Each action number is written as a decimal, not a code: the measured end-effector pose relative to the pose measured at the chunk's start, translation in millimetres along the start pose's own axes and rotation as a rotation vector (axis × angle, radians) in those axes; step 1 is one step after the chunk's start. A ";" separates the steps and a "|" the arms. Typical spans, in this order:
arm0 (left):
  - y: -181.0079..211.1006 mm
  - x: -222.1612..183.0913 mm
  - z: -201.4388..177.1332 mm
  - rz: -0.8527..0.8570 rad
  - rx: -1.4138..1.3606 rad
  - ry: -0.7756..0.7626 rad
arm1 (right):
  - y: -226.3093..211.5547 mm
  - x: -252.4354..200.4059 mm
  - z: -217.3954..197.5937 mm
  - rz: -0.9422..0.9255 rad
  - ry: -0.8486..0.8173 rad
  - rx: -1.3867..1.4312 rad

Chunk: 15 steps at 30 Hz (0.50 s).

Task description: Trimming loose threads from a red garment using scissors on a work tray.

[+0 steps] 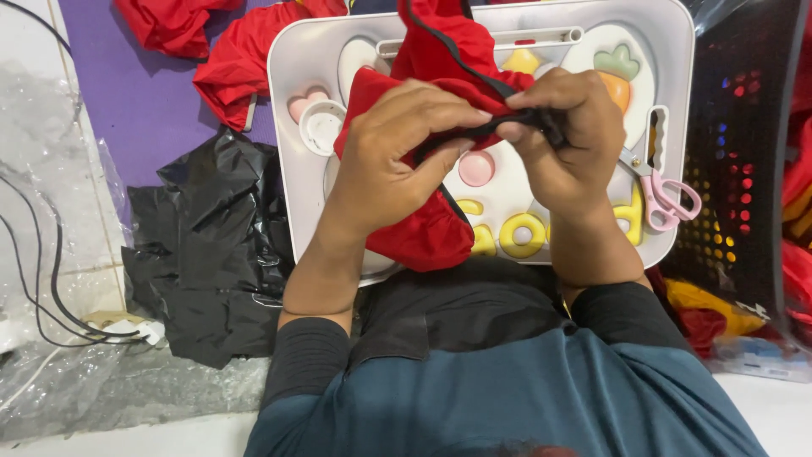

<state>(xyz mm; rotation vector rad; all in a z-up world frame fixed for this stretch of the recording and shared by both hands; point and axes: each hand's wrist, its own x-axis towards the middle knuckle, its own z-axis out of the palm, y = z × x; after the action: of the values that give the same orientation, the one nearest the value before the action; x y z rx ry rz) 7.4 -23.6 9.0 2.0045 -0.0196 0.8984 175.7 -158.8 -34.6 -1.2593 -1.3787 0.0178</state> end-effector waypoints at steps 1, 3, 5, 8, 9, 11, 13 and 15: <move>-0.7 1.4 0.0 0.001 0.000 -0.003 | -0.6 0.2 0.2 0.000 0.003 -0.001; -1.6 2.8 0.3 0.024 0.252 0.074 | -2.3 -0.2 0.7 0.013 0.161 -0.009; -3.9 1.9 0.3 0.002 0.204 0.044 | -2.6 2.0 0.7 0.028 0.177 -0.006; -2.4 1.3 0.7 -0.060 0.125 -0.026 | -6.5 4.8 1.5 0.090 0.188 -0.046; -0.9 1.0 0.9 -0.100 0.093 -0.066 | -8.8 5.5 1.9 0.136 0.183 -0.090; -0.9 -1.3 -0.1 -0.165 0.036 -0.096 | -8.4 9.5 3.0 0.152 0.174 -0.066; 0.6 -1.4 -1.1 -0.228 -0.022 -0.127 | -7.0 10.9 2.4 0.167 0.166 -0.042; 3.4 0.8 -3.8 -0.284 -0.097 -0.187 | -4.1 10.6 2.0 0.137 0.209 -0.109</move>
<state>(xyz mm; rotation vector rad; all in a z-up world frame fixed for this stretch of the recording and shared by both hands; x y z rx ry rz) 4.6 -22.5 13.2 1.9342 0.1125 0.5195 174.8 -152.3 -25.1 -1.4032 -1.1246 -0.0932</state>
